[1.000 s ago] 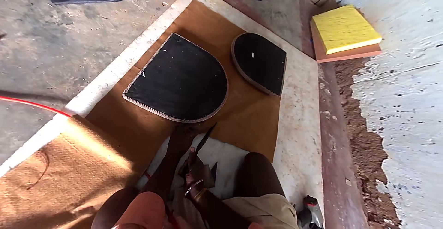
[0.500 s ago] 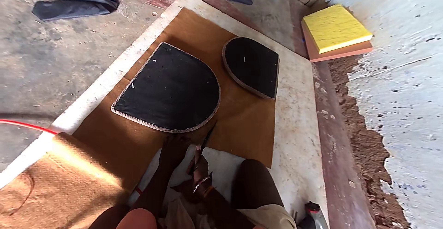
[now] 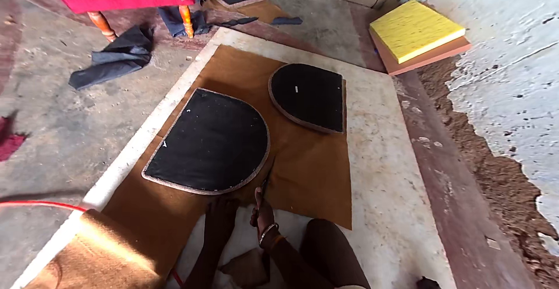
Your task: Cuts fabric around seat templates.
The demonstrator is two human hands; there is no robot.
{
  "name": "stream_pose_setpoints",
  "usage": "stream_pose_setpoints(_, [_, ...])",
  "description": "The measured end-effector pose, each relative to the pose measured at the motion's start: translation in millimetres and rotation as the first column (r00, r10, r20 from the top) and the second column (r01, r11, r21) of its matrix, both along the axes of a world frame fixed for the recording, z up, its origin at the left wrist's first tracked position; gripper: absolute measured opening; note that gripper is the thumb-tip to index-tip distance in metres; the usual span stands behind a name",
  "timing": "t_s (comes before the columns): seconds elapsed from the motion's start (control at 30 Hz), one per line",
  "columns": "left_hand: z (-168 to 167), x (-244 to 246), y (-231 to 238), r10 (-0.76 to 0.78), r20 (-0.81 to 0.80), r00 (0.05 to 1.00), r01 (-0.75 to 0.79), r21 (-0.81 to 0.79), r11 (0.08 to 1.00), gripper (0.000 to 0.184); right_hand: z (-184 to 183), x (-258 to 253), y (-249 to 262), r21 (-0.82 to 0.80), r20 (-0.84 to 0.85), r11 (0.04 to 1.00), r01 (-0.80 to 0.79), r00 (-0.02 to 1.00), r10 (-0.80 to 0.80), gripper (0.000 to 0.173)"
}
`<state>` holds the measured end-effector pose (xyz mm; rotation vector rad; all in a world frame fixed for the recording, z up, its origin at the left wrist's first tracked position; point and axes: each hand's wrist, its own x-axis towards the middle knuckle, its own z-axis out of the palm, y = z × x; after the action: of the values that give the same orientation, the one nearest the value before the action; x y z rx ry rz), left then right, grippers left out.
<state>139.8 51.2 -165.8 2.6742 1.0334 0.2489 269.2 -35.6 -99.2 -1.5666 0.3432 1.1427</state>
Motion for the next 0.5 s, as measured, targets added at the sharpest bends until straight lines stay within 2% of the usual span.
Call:
stream_pose_setpoints(0.1, [8, 11, -13, 0.067, -0.060, 0.996, -0.063, 0.072, 0.995, 0.031, -1, 11, -3, -0.035, 0.047, 0.998, -0.051, 0.997, 0.053, 0.051])
stream_pose_setpoints(0.17, [15, 26, -26, 0.079, -0.097, 0.992, -0.075, 0.050, 0.996, 0.037, 1, 14, -10, -0.023, 0.083, 0.996, -0.088, 0.992, 0.090, 0.049])
stream_pose_setpoints(0.27, [10, 46, -47, -0.050, 0.039, 0.998, 0.054, -0.107, 0.993, 0.053, 7, 22, -11, -0.041, 0.112, 0.985, -0.165, 0.979, 0.168, 0.053])
stream_pose_setpoints(0.33, [-7, 57, -55, -0.075, 0.128, 0.989, 0.096, -0.166, 0.981, 0.053, 9, 35, -7, -0.046, 0.078, 0.984, -0.173, 0.981, 0.176, 0.059])
stream_pose_setpoints(0.4, [-17, 65, -59, -0.064, 0.133, 0.989, 0.074, -0.075, 0.994, 0.048, 4, 51, -2, -0.065, 0.062, 0.981, -0.185, 0.980, 0.189, 0.061])
stream_pose_setpoints(0.5, [-23, 67, -59, -0.044, 0.080, 0.996, 0.040, 0.043, 0.998, 0.040, -7, 72, 0, -0.100, 0.091, 0.972, -0.214, 0.971, 0.223, 0.053])
